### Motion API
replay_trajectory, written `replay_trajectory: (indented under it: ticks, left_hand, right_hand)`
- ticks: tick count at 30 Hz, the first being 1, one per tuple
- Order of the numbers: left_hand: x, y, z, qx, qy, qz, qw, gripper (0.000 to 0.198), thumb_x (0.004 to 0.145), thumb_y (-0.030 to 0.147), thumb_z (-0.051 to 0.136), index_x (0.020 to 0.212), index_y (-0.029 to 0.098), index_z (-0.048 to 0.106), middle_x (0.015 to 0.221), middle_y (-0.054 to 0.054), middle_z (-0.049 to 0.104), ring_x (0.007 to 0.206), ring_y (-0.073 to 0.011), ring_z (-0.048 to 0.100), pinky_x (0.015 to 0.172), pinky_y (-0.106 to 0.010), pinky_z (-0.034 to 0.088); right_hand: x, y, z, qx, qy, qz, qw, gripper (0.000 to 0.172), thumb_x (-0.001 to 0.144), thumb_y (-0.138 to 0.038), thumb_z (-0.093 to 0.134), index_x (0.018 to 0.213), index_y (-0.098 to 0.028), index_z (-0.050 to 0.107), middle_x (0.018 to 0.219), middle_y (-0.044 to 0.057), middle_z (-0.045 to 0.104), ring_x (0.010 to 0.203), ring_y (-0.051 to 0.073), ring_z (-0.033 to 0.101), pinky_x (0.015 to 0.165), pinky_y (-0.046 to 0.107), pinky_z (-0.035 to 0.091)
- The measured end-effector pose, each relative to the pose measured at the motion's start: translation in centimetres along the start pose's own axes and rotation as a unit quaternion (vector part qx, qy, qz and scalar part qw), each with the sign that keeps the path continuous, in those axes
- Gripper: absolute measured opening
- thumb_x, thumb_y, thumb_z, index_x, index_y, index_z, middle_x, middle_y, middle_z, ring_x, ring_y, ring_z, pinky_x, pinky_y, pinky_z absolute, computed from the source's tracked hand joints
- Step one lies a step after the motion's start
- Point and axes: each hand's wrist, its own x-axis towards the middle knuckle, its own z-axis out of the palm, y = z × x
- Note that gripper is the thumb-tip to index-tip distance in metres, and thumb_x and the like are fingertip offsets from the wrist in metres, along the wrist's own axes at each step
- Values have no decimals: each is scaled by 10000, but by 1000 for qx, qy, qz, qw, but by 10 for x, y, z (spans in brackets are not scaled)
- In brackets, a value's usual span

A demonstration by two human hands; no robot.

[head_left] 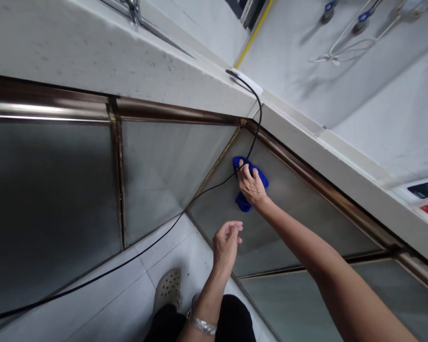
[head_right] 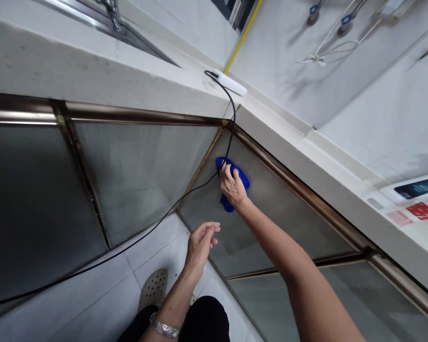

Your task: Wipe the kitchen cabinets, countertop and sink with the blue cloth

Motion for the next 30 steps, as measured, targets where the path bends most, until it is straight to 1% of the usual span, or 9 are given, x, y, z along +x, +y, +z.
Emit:
replay_trajectory:
  ticks: [4,6,9,11,15,20,24,26,30]
  left_hand:
    - [-2,0,8,-10,-14,-7,1000,271,866,284,533,973,168,754,1018,-93,751,610,-81,569,621,-205,454]
    - [-3,0,14,-9,-35,-18,999,273,872,284,529,976,162,751,1008,-94,752,611,-80,571,622,-204,450]
    - [-3,0,20,-3,-47,-23,999,276,881,280,522,976,158,750,1009,-94,751,614,-80,572,619,-203,446]
    - [-3,0,20,0,-42,-18,999,283,891,285,512,983,162,750,1020,-91,751,619,-80,573,619,-204,443]
    - [-3,0,15,11,-48,-18,999,292,902,285,503,991,161,752,1015,-90,751,613,-81,563,607,-206,435]
    - [2,0,13,7,-17,-21,1000,303,885,269,496,983,154,759,1020,-98,750,616,-82,553,593,-202,423]
    - [6,2,9,-2,-16,-34,999,297,833,287,534,955,144,764,979,-101,753,591,-84,552,567,-202,412]
    - [7,4,3,-7,-10,-27,1000,311,815,313,555,973,145,764,997,-102,755,606,-86,559,567,-198,412]
    - [3,8,-5,-36,34,-23,999,357,782,364,580,1003,152,763,1042,-105,756,629,-85,569,579,-193,418]
  right_hand:
    - [-19,21,-25,-25,-11,40,999,589,985,-68,312,1551,-34,474,1627,252,424,1381,333,470,1056,490,430]
    - [-14,30,-38,-35,-17,67,997,599,985,-76,311,1566,-51,457,1638,246,408,1396,339,454,1067,497,415]
    - [8,38,-49,-35,-23,84,996,626,970,-71,311,1585,-52,427,1620,259,431,1415,353,432,1066,521,413]
    - [27,37,-47,-32,-22,83,996,636,961,-61,304,1587,-33,413,1596,272,456,1419,359,427,1064,538,412]
    - [61,27,-31,-21,-14,86,996,635,953,-52,315,1578,-9,414,1558,292,488,1412,379,434,1068,587,394]
    - [77,15,-20,-16,0,101,995,605,968,-76,329,1558,-15,450,1546,298,497,1400,385,444,1052,601,403]
    - [62,20,-29,-21,-6,77,997,602,971,-59,301,1550,15,445,1542,306,502,1352,364,482,1035,570,427]
    - [43,26,-37,-28,-13,69,997,596,978,-51,277,1542,20,455,1563,303,480,1327,355,494,1024,552,436]
    - [-4,38,-51,-38,-27,53,997,582,993,-70,282,1536,-5,480,1589,291,454,1304,350,499,1004,534,440]
